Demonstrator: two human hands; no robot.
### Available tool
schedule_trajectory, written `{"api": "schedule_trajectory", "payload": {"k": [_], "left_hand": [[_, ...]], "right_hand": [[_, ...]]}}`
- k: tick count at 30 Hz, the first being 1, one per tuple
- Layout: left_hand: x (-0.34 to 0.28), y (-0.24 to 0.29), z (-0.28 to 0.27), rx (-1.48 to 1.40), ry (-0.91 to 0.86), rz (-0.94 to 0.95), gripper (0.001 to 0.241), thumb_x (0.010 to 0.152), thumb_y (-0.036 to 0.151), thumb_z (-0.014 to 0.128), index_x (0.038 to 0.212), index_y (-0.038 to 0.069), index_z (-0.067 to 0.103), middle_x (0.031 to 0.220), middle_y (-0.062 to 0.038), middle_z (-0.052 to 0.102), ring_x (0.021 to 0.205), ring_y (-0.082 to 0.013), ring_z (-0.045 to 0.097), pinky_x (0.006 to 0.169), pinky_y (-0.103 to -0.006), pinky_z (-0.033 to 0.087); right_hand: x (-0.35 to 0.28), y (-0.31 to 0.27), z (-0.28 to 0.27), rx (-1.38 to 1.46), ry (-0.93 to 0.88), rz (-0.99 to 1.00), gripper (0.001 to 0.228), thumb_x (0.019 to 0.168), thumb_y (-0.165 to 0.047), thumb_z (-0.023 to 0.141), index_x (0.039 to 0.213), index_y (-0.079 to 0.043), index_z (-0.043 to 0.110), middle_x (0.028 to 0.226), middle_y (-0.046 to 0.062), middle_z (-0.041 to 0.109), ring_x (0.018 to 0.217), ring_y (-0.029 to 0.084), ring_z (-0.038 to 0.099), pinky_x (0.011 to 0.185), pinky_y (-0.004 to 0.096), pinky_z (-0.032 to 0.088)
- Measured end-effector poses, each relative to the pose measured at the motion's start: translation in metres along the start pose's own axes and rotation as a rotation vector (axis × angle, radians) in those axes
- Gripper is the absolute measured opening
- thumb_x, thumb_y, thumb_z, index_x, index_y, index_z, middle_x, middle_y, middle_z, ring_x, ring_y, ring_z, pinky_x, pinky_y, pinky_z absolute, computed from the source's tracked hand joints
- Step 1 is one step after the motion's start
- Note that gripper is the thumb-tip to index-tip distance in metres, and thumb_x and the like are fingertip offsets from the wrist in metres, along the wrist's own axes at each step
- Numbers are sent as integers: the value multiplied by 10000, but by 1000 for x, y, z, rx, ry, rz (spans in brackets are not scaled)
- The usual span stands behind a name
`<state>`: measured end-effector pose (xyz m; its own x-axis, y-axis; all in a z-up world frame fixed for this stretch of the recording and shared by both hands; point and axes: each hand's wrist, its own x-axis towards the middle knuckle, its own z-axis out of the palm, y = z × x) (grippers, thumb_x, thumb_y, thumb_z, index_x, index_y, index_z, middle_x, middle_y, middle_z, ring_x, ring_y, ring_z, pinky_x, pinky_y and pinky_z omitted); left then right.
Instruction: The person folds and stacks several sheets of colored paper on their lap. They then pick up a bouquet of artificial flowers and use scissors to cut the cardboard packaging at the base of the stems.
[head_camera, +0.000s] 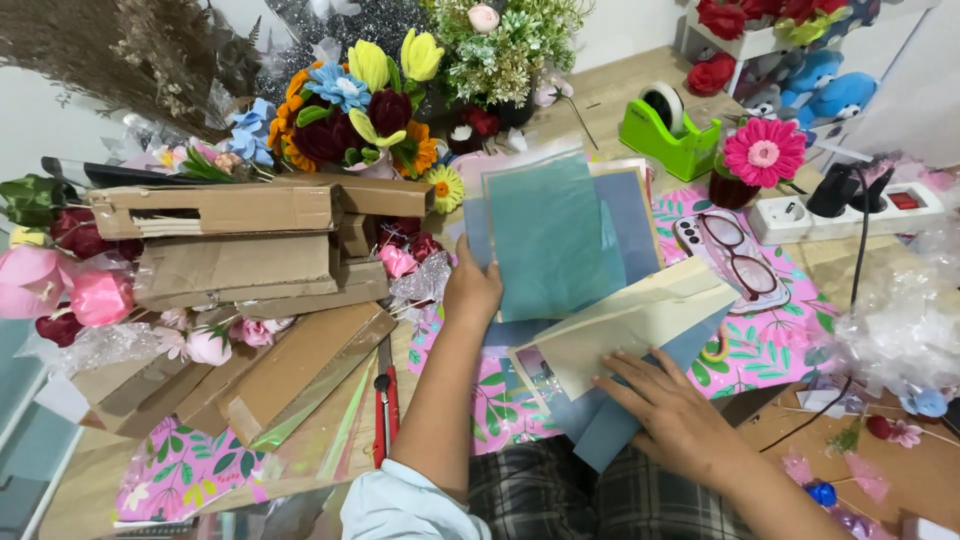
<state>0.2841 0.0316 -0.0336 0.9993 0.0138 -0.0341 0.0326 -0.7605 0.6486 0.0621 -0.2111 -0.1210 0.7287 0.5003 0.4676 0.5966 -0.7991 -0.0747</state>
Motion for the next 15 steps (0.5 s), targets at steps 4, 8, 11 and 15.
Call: {"api": "schedule_trajectory", "payload": {"k": [4, 8, 11, 15], "left_hand": [[1, -6, 2, 11, 57, 50, 767, 971, 353, 516, 1631, 173, 169, 1230, -224, 692, 1079, -472, 660, 874, -590, 505], [-18, 9, -8, 83, 216, 192, 724, 960, 298, 620, 1571, 101, 284, 1466, -270, 432, 1308, -475, 460, 1072, -560, 416], [-27, 19, -11, 402, 211, 347, 763, 980, 385, 607, 1621, 203, 235, 1690, -181, 155, 1530, -417, 174, 1243, -548, 161], [-22, 9, 6, 362, 166, 612, 563, 972, 499, 542, 1431, 177, 585, 1639, -198, 298, 1514, -447, 209, 1224, -642, 109]], "right_hand": [[-4, 2, -6, 34, 150, -55, 785, 704, 129, 556, 1430, -169, 536, 1488, 123, 556, 1381, 310, 539, 1213, 663, 262], [-7, 0, -29, -1, 237, -91, 881, 639, 241, 509, 1407, -190, 546, 1483, 104, 544, 1365, 330, 544, 1207, 728, 276], [-9, -5, -47, -1, 291, -49, 748, 732, 242, 465, 1302, -203, 654, 1424, 82, 609, 1341, 329, 577, 1195, 752, 269], [-10, -14, -70, 34, 384, -43, 565, 865, 206, 533, 1224, -199, 692, 1350, 106, 660, 1342, 324, 590, 1248, 694, 212]]}}
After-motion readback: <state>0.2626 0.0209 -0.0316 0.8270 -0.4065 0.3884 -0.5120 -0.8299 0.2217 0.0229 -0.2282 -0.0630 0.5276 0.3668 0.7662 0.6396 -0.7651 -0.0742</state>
